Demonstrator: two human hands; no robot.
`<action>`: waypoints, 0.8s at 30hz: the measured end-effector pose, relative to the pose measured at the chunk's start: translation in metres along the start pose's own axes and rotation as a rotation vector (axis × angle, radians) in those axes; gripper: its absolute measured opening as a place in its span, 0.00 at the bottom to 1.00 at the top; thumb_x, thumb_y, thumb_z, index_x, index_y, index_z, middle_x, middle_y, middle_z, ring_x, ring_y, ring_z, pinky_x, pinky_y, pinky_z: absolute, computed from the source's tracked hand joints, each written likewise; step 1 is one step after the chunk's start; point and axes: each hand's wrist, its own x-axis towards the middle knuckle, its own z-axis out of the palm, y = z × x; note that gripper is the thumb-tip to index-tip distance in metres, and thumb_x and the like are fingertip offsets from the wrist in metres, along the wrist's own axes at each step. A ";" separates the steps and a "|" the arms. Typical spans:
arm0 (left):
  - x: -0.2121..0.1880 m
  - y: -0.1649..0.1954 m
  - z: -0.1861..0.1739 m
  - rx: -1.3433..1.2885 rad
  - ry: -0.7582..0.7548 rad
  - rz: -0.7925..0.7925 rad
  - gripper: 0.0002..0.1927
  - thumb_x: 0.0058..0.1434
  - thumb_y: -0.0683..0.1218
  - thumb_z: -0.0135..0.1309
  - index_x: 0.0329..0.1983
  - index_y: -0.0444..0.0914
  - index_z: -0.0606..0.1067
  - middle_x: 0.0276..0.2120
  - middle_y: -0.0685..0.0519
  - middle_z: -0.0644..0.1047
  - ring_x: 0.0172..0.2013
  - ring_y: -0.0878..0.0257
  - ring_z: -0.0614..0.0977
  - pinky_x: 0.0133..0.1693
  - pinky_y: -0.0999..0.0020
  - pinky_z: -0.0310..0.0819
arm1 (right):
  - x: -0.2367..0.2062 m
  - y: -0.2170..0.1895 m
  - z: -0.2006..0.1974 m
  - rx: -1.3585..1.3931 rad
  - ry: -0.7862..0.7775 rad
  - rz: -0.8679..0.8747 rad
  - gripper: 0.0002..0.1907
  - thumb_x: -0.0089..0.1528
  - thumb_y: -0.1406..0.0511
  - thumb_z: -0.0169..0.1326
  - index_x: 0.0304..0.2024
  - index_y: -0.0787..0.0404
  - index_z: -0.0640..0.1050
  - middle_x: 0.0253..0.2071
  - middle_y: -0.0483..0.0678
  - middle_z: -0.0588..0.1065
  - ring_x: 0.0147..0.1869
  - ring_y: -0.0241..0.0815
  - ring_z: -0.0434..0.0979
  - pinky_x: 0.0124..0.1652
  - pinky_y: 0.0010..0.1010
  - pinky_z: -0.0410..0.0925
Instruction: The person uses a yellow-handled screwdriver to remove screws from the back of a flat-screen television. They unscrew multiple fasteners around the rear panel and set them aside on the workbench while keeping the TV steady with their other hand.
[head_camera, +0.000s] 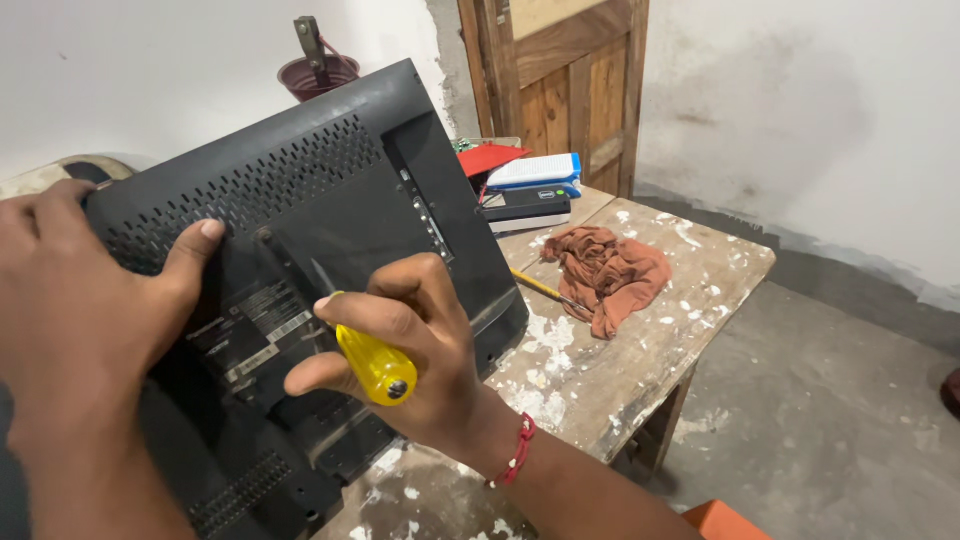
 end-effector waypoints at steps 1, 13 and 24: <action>-0.001 -0.001 0.001 0.031 -0.008 -0.009 0.41 0.60 0.67 0.70 0.58 0.30 0.76 0.57 0.38 0.73 0.53 0.42 0.78 0.46 0.49 0.76 | -0.001 0.000 0.000 0.001 -0.002 -0.001 0.30 0.57 0.55 0.74 0.57 0.52 0.75 0.45 0.42 0.65 0.46 0.34 0.69 0.44 0.19 0.71; -0.001 -0.027 0.027 0.290 0.092 0.154 0.43 0.63 0.78 0.55 0.55 0.34 0.77 0.51 0.40 0.76 0.59 0.48 0.72 0.67 0.48 0.48 | -0.012 -0.004 -0.012 -0.001 0.070 0.036 0.25 0.60 0.68 0.72 0.55 0.58 0.74 0.52 0.49 0.71 0.52 0.41 0.79 0.50 0.28 0.77; 0.001 -0.005 0.012 0.146 0.071 0.108 0.45 0.64 0.78 0.60 0.57 0.33 0.77 0.48 0.40 0.76 0.58 0.46 0.71 0.66 0.49 0.49 | -0.049 -0.006 -0.021 0.154 0.230 0.119 0.19 0.61 0.78 0.60 0.49 0.63 0.67 0.48 0.51 0.67 0.50 0.42 0.77 0.51 0.33 0.79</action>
